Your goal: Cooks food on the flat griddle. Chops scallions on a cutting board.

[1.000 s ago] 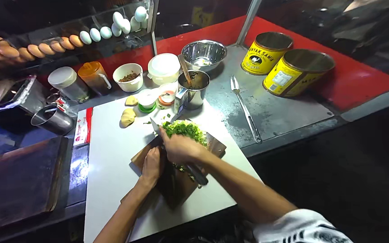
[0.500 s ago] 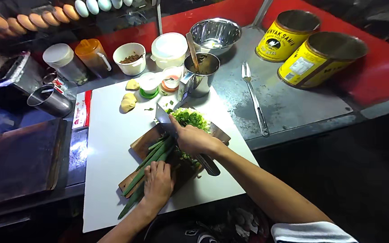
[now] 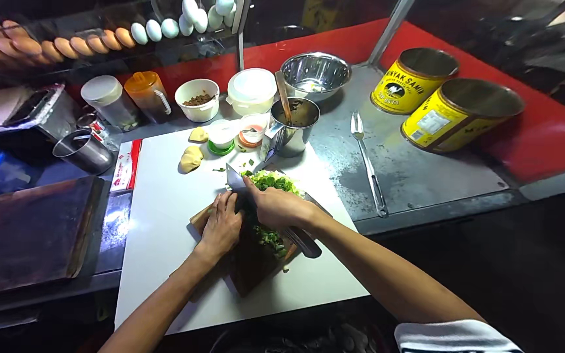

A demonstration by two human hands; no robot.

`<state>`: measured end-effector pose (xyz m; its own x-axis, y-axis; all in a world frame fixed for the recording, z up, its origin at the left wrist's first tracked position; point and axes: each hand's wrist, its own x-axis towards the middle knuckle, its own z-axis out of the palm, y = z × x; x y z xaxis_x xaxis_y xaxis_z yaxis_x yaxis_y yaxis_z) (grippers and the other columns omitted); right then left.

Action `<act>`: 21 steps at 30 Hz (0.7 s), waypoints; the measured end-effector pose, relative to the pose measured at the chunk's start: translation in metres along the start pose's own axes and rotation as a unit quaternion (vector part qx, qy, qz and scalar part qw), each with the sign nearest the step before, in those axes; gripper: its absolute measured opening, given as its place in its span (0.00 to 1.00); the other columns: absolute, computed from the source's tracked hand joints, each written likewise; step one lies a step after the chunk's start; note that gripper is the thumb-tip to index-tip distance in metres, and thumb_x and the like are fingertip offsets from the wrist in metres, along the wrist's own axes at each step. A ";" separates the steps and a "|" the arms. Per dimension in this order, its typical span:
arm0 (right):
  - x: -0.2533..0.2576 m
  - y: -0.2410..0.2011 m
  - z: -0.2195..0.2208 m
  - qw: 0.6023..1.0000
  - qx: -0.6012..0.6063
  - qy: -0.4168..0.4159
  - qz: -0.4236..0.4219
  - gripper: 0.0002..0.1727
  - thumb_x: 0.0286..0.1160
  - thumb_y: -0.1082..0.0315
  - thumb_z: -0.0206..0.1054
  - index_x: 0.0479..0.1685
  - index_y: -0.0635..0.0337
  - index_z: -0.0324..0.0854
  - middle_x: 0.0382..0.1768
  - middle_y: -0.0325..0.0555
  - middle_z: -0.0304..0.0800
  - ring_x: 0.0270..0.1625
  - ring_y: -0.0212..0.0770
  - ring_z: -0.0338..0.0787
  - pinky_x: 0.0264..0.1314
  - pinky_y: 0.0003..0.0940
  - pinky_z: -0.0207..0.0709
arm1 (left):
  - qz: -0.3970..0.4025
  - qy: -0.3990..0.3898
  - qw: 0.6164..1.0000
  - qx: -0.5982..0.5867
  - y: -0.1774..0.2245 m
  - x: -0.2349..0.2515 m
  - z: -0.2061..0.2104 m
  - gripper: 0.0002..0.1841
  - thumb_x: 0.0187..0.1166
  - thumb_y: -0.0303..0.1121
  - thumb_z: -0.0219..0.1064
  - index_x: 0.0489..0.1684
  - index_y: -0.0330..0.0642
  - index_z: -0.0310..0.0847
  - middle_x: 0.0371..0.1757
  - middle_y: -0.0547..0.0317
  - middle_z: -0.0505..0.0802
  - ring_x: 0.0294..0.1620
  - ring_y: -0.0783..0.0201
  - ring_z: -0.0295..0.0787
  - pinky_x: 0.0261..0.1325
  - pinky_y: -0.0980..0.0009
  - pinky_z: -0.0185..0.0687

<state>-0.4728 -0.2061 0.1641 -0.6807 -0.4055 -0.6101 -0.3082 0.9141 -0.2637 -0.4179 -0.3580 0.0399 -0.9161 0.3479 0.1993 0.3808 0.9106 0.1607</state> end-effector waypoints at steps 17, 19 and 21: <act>-0.030 0.057 0.042 0.951 0.289 0.110 0.013 0.43 0.89 0.68 0.52 0.99 0.34 0.32 0.46 0.55 0.86 0.31 0.42 0.87 0.39 0.43 0.85 | 0.128 -0.183 0.948 -0.228 -0.078 0.069 -0.016 0.22 0.81 0.29 0.55 0.70 0.25 0.77 0.67 0.33 0.86 0.69 0.42 0.84 0.74 0.49 0.75; -0.032 0.057 0.045 0.947 0.301 0.107 0.014 0.44 0.88 0.67 0.52 0.99 0.33 0.30 0.45 0.54 0.86 0.29 0.42 0.87 0.37 0.43 0.85 | 0.130 -0.198 0.946 -0.222 -0.085 0.071 -0.014 0.21 0.81 0.28 0.55 0.68 0.24 0.78 0.61 0.31 0.88 0.65 0.41 0.85 0.72 0.49 0.76; -0.036 0.056 0.046 0.944 0.315 0.098 0.014 0.44 0.89 0.67 0.51 0.98 0.32 0.29 0.42 0.53 0.86 0.24 0.41 0.86 0.30 0.42 0.86 | 0.113 -0.199 0.950 -0.213 -0.085 0.064 -0.020 0.21 0.81 0.29 0.54 0.67 0.25 0.78 0.60 0.33 0.88 0.65 0.41 0.85 0.72 0.51 0.75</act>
<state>-0.4352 -0.1398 0.1367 -0.8113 -0.3189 -0.4901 0.1259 0.7232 -0.6791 -0.5059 -0.4173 0.0585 -0.7468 0.6585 -0.0925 0.5126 0.6587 0.5508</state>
